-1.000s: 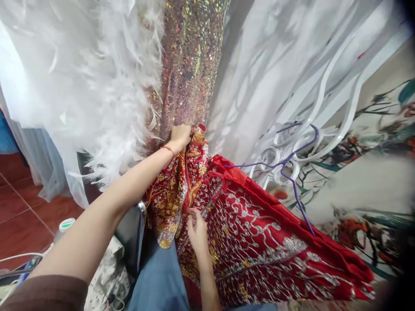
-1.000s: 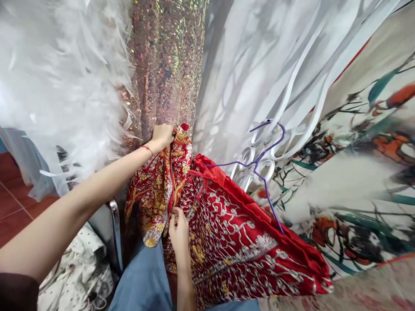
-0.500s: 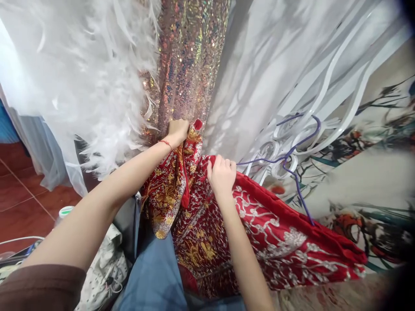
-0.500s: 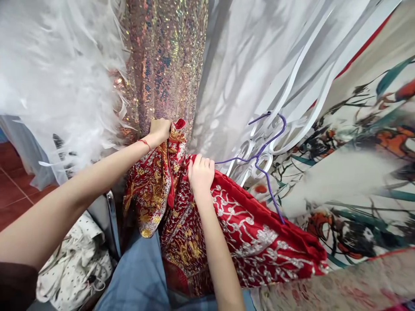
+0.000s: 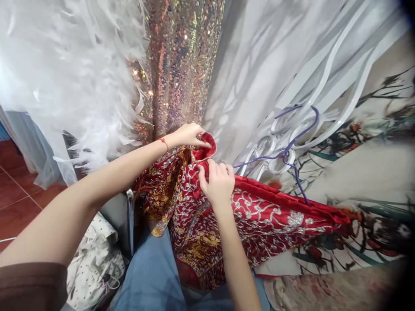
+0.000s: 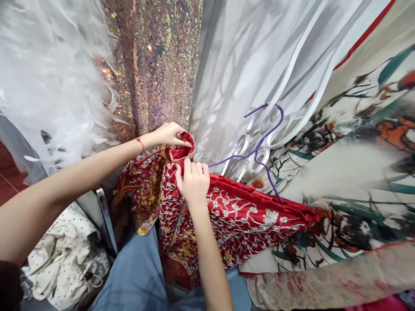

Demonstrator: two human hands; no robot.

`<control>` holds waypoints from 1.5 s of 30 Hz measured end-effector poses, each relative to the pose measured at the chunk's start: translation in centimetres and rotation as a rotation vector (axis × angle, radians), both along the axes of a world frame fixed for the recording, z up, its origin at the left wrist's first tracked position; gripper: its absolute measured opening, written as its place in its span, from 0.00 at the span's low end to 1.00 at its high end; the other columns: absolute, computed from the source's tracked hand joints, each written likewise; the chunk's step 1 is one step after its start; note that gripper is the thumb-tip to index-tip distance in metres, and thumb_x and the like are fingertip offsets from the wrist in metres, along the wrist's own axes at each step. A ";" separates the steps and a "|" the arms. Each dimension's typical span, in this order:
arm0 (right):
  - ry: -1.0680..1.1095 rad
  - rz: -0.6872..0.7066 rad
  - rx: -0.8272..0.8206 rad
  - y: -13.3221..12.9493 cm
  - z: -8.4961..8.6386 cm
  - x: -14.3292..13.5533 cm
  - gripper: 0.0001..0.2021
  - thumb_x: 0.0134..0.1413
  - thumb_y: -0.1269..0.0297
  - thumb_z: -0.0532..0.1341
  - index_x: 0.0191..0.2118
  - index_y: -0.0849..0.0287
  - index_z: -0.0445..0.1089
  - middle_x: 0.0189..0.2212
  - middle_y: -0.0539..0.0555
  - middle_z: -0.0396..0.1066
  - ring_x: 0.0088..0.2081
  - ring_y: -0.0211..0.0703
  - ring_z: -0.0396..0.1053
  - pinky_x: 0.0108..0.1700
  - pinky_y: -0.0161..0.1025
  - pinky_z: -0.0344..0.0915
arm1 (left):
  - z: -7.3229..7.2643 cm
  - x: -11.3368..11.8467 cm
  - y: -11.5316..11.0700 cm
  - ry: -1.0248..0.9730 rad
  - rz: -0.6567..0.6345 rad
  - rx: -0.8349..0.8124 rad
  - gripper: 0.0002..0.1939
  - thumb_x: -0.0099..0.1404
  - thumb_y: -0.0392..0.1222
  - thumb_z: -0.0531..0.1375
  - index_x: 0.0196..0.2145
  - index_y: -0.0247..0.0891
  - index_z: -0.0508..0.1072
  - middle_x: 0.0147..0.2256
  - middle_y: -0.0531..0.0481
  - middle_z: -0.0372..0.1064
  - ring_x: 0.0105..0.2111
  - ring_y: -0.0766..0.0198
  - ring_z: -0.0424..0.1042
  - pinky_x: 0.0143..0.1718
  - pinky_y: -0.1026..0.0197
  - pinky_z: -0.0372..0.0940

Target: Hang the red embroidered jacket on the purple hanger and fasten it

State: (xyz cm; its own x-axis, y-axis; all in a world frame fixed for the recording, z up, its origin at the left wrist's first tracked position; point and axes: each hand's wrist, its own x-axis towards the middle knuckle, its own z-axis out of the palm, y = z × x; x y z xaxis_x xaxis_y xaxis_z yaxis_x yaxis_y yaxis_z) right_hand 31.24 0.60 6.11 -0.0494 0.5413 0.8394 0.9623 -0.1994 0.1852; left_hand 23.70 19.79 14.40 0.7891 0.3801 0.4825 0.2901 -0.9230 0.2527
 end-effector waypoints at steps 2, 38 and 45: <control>0.049 0.021 0.017 -0.1 0.0 -0.2 0.20 0.68 0.59 0.51 0.51 0.68 0.72 0.31 0.59 0.76 0.34 0.47 0.67 0.46 0.43 0.58 | 0.1 0.2 -0.5 -0.011 0.059 0.049 0.23 0.58 0.64 0.63 0.33 0.39 0.81 0.29 0.44 0.77 0.32 0.59 0.73 0.36 0.61 0.61; 0.042 -0.127 0.527 -8.3 8.1 8.1 0.09 0.63 0.63 0.53 0.39 0.53 0.72 0.31 0.59 0.73 0.33 0.51 0.68 0.36 0.47 0.62 | 1.3 0.2 -5.2 -0.282 0.051 0.052 0.20 0.65 0.59 0.57 0.25 0.41 0.72 0.24 0.51 0.68 0.29 0.62 0.67 0.36 0.59 0.57; 0.085 -0.116 -0.089 -2.3 10.6 2.2 0.21 0.67 0.51 0.50 0.46 0.64 0.70 0.39 0.63 0.72 0.47 0.55 0.69 0.49 0.51 0.63 | 4.0 -1.6 -3.3 -0.522 0.395 0.036 0.22 0.64 0.61 0.56 0.26 0.40 0.70 0.27 0.47 0.69 0.33 0.59 0.66 0.34 0.58 0.56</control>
State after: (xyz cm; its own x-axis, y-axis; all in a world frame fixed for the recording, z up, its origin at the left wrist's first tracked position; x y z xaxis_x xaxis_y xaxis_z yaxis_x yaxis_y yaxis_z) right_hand 33.43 -1.73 16.75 0.0867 0.6118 0.7862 0.9466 -0.2967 0.1265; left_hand 22.08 16.53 18.37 0.2518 0.5700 0.7821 0.4564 -0.7826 0.4233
